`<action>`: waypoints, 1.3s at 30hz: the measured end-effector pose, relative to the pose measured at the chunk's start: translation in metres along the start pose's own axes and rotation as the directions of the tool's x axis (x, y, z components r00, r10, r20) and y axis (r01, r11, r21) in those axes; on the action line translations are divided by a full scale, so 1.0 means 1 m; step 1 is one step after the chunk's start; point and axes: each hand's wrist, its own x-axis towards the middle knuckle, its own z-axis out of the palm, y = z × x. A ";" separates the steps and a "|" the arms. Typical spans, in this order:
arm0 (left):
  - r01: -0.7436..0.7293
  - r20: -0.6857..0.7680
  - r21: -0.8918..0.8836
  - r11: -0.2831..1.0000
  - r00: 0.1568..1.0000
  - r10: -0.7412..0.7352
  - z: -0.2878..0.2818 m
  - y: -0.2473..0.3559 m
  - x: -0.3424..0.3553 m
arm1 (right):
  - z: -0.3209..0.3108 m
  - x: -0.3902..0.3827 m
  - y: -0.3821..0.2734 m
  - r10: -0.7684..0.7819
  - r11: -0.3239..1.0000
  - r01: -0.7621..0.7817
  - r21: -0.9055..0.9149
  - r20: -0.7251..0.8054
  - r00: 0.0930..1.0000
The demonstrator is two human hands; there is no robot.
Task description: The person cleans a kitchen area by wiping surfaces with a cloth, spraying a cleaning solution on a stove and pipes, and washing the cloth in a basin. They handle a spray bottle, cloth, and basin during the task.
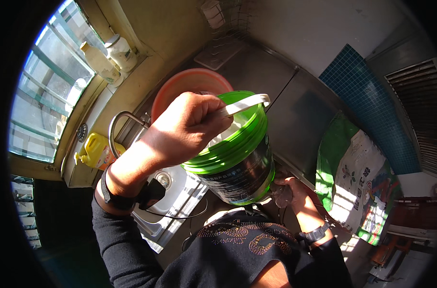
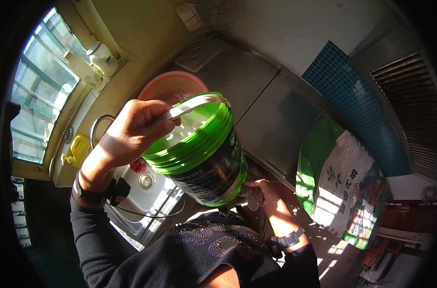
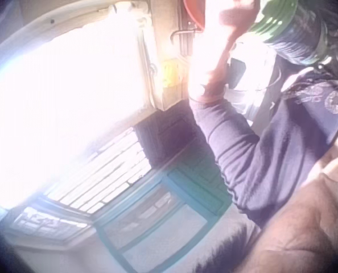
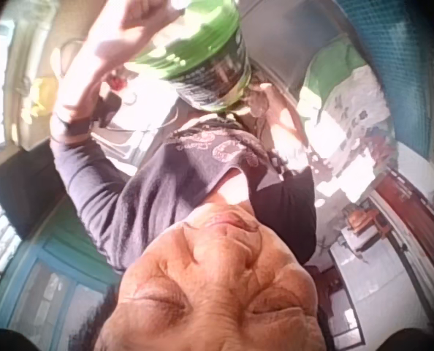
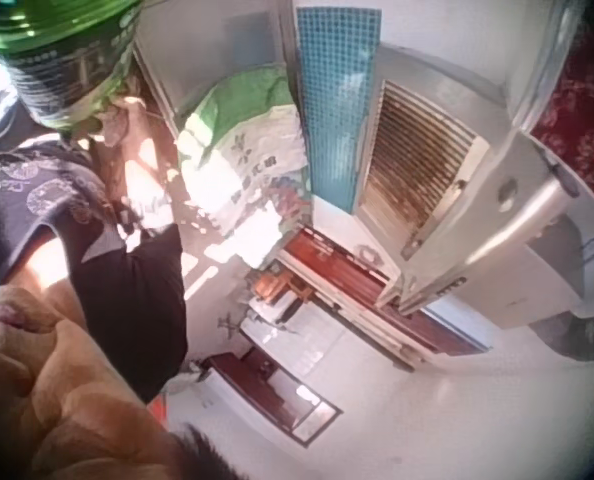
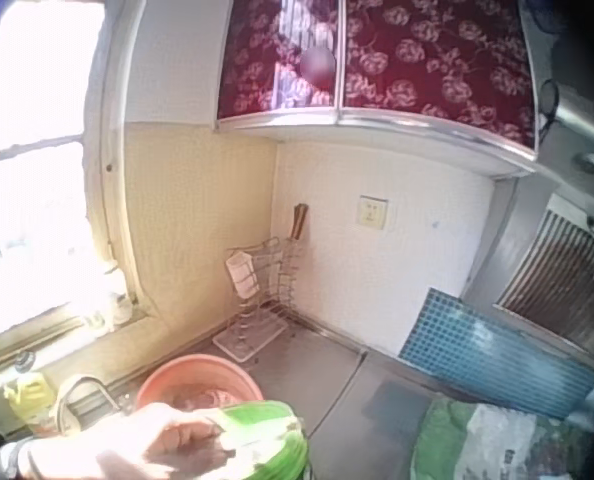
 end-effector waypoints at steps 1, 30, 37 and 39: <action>-0.004 -0.023 -0.020 1.000 1.000 0.004 0.003 0.008 0.003 | -0.003 0.004 -0.003 -0.007 1.000 0.009 -0.028 0.089 0.996; -0.027 0.049 0.401 0.916 0.999 0.008 0.151 0.074 0.300 | -0.183 0.147 -0.157 -0.321 0.784 0.371 0.498 -0.186 0.929; -0.038 -0.022 0.417 0.908 0.998 0.052 0.176 0.050 0.352 | -0.167 0.097 -0.141 -0.032 0.953 0.040 0.300 -0.030 0.999; -0.054 0.021 0.477 0.877 0.999 0.049 0.182 0.048 0.357 | -0.161 0.087 -0.144 0.003 0.958 -0.007 0.288 0.012 1.000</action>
